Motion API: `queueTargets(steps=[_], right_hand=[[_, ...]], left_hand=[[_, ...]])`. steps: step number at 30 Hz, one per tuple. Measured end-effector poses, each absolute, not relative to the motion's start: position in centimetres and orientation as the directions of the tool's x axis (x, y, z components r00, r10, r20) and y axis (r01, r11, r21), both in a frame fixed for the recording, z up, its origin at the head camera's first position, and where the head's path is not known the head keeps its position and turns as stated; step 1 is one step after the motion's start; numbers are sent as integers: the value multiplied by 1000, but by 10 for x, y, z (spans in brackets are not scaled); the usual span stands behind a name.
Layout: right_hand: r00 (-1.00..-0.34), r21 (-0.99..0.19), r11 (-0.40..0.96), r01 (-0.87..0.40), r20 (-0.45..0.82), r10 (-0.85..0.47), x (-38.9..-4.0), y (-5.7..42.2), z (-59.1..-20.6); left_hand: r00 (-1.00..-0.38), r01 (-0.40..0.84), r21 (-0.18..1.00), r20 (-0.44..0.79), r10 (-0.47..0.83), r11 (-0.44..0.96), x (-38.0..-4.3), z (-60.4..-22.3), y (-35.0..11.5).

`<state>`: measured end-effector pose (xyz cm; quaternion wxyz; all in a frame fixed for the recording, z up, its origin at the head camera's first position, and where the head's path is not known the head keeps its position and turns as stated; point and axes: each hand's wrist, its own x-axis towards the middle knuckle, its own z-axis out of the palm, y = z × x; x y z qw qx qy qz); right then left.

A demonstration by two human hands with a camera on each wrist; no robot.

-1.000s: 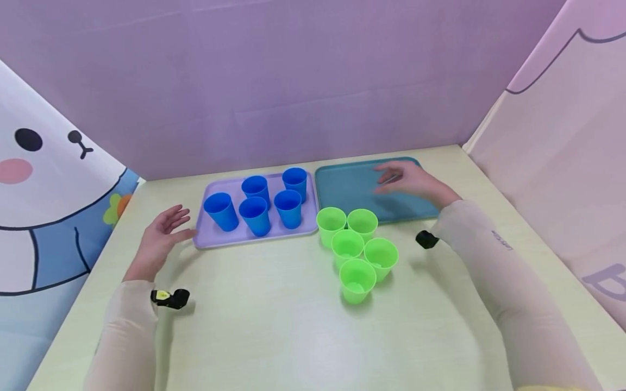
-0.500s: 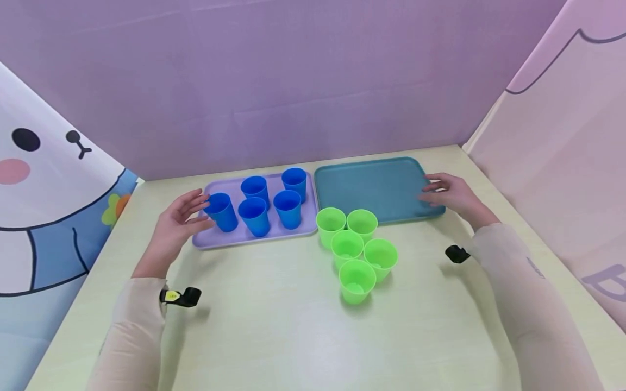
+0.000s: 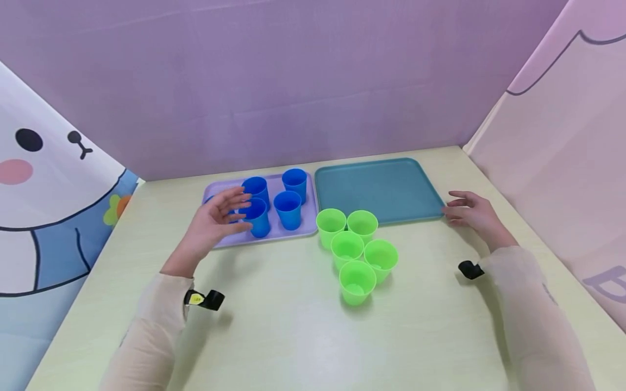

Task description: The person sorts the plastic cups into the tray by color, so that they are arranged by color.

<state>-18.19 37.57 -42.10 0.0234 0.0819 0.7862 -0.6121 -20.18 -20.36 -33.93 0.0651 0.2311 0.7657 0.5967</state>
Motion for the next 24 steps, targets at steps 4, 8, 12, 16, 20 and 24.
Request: queueTargets(steps=[4, 8, 12, 16, 20, 24], right_hand=[[-984, -987, 29, 157, -154, 86, -179, 378, -425], [-987, -986, -88, 141, -147, 67, -177, 378, -428], [-985, -978, -149, 147, -159, 68, -178, 378, -431], [-979, -973, -153, 170, -184, 82, -178, 377, -433], [-975, -971, -135, 196, -208, 81, -178, 377, -432], [-973, -969, -132, 207, -218, 72, -178, 377, -428]], left_hand=[[-868, 249, 949, 131, 479, 192, -203, -341, -183], [-850, 221, 951, 81, 520, 214, -203, -344, -165], [-821, 223, 952, 67, 567, 210, -203, -350, -149], [-803, 222, 954, 63, 592, 200, -204, -358, -133], [-785, 230, 957, 76, 615, 176, -204, -365, -121], [-766, 257, 951, 91, 637, 173, -207, -370, -108]])
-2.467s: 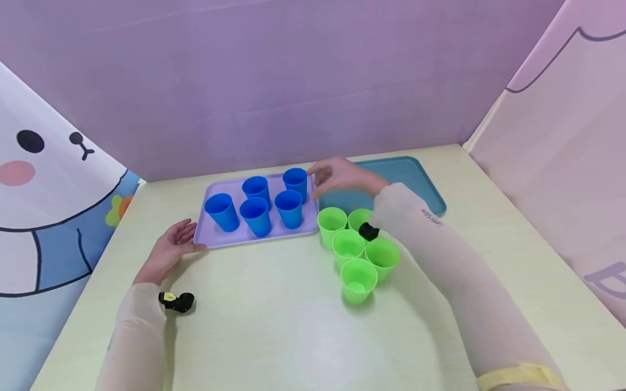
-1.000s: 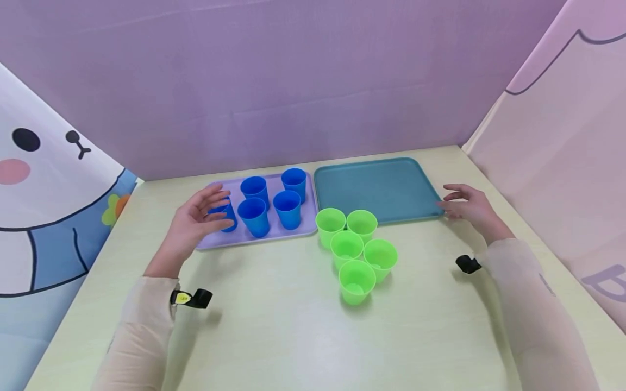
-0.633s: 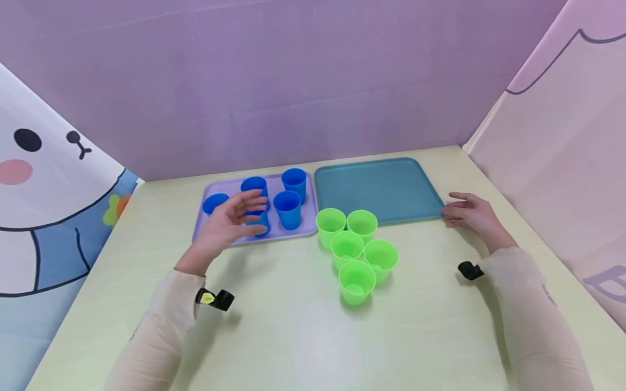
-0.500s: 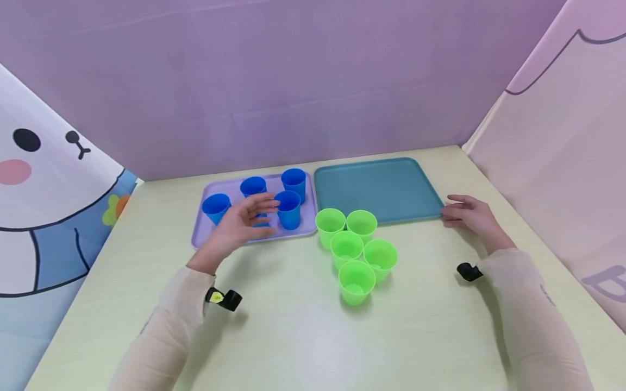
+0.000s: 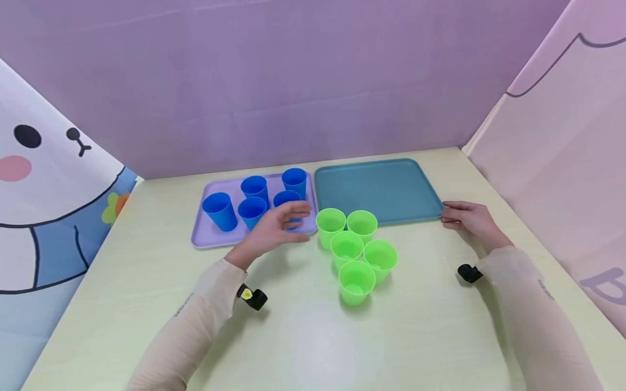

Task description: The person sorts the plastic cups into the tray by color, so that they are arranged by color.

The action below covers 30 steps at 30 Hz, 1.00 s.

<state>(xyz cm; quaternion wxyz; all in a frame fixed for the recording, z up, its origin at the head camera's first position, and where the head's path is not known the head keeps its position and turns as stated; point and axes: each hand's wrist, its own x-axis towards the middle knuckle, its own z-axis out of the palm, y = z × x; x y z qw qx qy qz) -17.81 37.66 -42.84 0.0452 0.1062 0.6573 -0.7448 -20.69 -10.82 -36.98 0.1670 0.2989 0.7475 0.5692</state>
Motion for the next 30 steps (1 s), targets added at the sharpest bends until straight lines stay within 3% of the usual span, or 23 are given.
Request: queueTargets(steps=[10, 21, 30], right_hand=[[-970, -955, -195, 223, -237, 49, -177, 378, -427], [-968, -951, -206, 232, -246, 47, -177, 380, -427], [-971, -951, -220, 217, -233, 50, -177, 379, -428]], left_hand=[[-759, 257, 947, 75, 647, 192, -213, -377, -82], [-791, 188, 947, -11, 611, 259, -217, -383, -68], [-776, 214, 944, 8, 631, 252, -222, -389, -62]])
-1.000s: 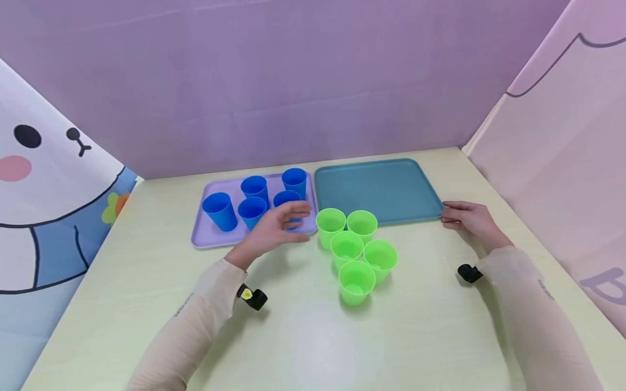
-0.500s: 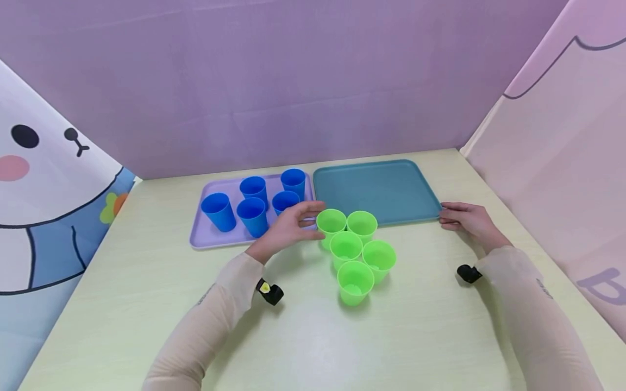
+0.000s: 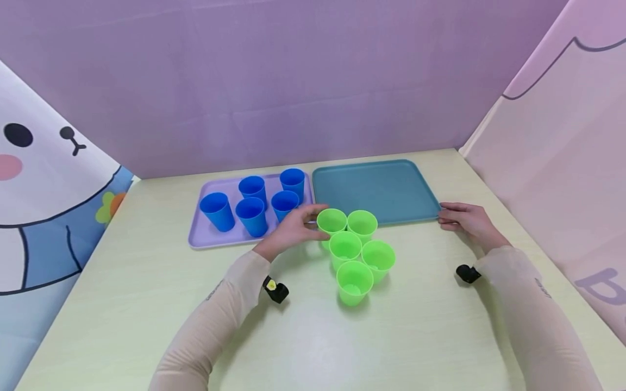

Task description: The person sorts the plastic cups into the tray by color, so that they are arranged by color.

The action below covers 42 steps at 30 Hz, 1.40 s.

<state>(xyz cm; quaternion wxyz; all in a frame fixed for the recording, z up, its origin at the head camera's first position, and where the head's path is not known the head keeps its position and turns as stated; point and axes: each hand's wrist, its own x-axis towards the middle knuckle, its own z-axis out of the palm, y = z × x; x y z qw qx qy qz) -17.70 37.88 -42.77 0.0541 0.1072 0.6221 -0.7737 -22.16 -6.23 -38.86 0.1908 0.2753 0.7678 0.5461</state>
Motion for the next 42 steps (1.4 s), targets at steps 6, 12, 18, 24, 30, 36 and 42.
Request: queueTargets(steps=[6, 12, 18, 24, 30, 36, 42], right_hand=[[-974, -953, -217, 210, -224, 42, -178, 379, -428], [-972, -953, -215, 215, -229, 43, -177, 379, -428], [-975, -955, -213, 206, -218, 37, -178, 380, -429], [-975, -956, -210, 204, -218, 44, -179, 380, -430], [-973, -956, -202, 212, -226, 50, -178, 379, -429], [-974, -958, -197, 208, -221, 48, -177, 378, -427], [-975, -959, -194, 207, -219, 45, -177, 379, -428]], left_hand=[[-780, 205, 947, 5, 626, 248, -221, -389, -61], [-799, 216, 935, 4, 601, 281, -222, -384, -61], [-798, 250, 923, 25, 602, 293, -226, -376, -61], [-804, 252, 926, 38, 593, 282, -230, -370, -60], [-812, 245, 933, 50, 582, 262, -234, -365, -55], [-843, 207, 944, 39, 536, 257, -241, -355, -45], [-865, 186, 954, 47, 499, 234, -252, -354, -36]])
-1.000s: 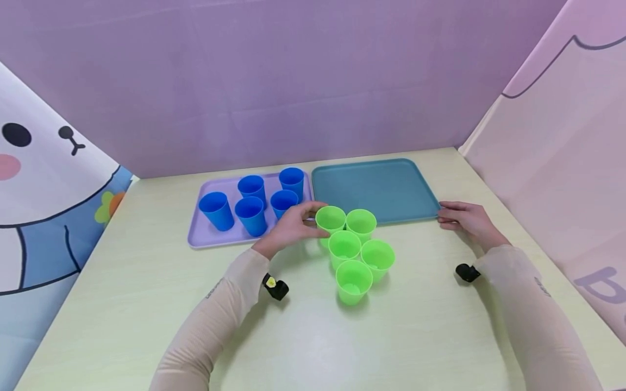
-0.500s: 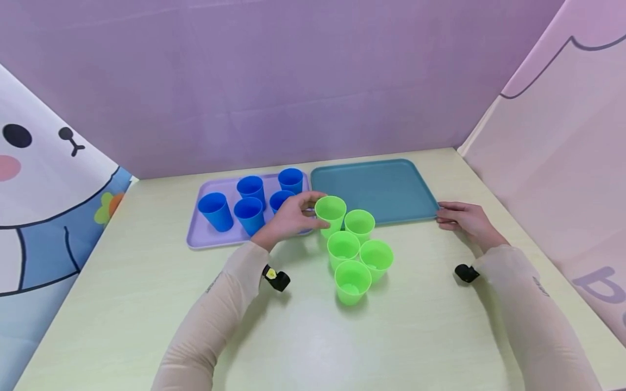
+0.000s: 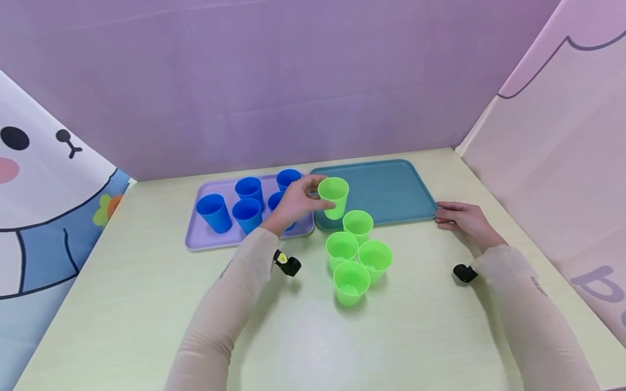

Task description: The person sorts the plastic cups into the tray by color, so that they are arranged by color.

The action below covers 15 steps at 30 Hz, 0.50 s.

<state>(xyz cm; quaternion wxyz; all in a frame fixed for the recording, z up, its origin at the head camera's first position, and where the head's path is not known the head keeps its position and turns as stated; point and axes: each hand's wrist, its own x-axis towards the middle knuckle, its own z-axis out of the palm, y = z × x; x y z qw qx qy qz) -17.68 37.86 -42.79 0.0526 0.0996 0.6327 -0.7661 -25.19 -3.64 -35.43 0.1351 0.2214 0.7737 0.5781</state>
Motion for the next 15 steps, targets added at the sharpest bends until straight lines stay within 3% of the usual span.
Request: queueTargets(steps=[15], right_hand=[[-974, -961, -187, 205, -220, 60, -177, 379, -429]], left_hand=[[-945, 150, 974, 91, 315, 171, -275, -366, -8]])
